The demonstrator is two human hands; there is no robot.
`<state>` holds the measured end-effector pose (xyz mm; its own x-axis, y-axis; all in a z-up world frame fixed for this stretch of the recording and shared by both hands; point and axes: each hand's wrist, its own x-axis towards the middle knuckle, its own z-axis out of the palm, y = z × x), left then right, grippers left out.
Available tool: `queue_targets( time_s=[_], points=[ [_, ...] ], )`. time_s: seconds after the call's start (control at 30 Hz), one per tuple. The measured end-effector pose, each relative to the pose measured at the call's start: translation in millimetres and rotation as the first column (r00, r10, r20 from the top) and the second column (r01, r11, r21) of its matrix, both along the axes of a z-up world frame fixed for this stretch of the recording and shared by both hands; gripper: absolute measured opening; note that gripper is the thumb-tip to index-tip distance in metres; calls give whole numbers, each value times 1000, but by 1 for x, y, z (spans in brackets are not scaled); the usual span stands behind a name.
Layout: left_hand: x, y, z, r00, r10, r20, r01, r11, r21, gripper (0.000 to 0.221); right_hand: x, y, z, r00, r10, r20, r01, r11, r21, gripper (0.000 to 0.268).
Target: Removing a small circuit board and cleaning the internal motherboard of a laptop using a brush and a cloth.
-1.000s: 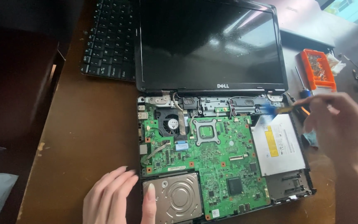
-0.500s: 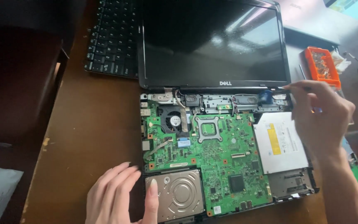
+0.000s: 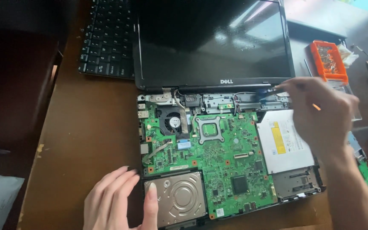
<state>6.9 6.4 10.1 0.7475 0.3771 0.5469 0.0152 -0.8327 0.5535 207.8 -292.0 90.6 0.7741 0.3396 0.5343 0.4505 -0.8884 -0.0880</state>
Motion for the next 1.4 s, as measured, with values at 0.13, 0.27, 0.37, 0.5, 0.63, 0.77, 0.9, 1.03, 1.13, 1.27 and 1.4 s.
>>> queue_targets(
  time_s=[0.13, 0.27, 0.37, 0.5, 0.63, 0.77, 0.9, 1.03, 1.13, 1.27, 1.4],
  points=[
    [0, -2, -1, 1000, 3, 0, -3, 1000, -3, 22, -4, 22, 10, 942, 205, -265, -121, 946, 301, 11],
    [2, -6, 11, 999, 34, 21, -33, 999, -40, 19, 12, 21, 1, 985, 166, -42, -147, 947, 286, 11],
    [3, -7, 12, 999, 44, 32, -43, 998, -43, 19, 14, 36, -1, 965, 257, -56, -241, 949, 203, 9],
    [3, -9, 12, 998, 61, 19, -60, 997, -49, 19, -4, 77, 17, 875, 429, -226, -335, 872, 356, 13],
    [3, -8, 16, 996, 58, 67, -55, 997, -53, 19, 13, 60, 0, 947, 318, -40, -304, 930, 205, 7],
    [3, -7, 17, 997, 51, 59, -48, 997, -58, 20, 6, 63, -3, 928, 352, 121, -361, 930, 64, 7],
    [3, -7, 15, 997, 44, 62, -41, 998, -48, 20, -17, 92, 15, 908, 389, -154, -335, 897, 289, 9],
    [1, -5, 17, 996, 26, 82, -24, 999, -33, 20, -3, 94, 9, 902, 427, -66, -388, 868, 310, 5],
    [2, -4, 18, 997, 25, 72, -22, 999, -46, 19, -4, 105, 7, 877, 478, -52, -458, 863, 212, 8],
    [0, -3, 16, 998, 20, 59, -16, 998, -60, 19, -11, 123, 18, 787, 583, -201, -496, 792, 356, 13],
    [2, -2, 15, 995, 16, 103, -11, 999, -49, 18, -2, 127, 14, 851, 522, -59, -497, 837, 228, 9]
  ],
)
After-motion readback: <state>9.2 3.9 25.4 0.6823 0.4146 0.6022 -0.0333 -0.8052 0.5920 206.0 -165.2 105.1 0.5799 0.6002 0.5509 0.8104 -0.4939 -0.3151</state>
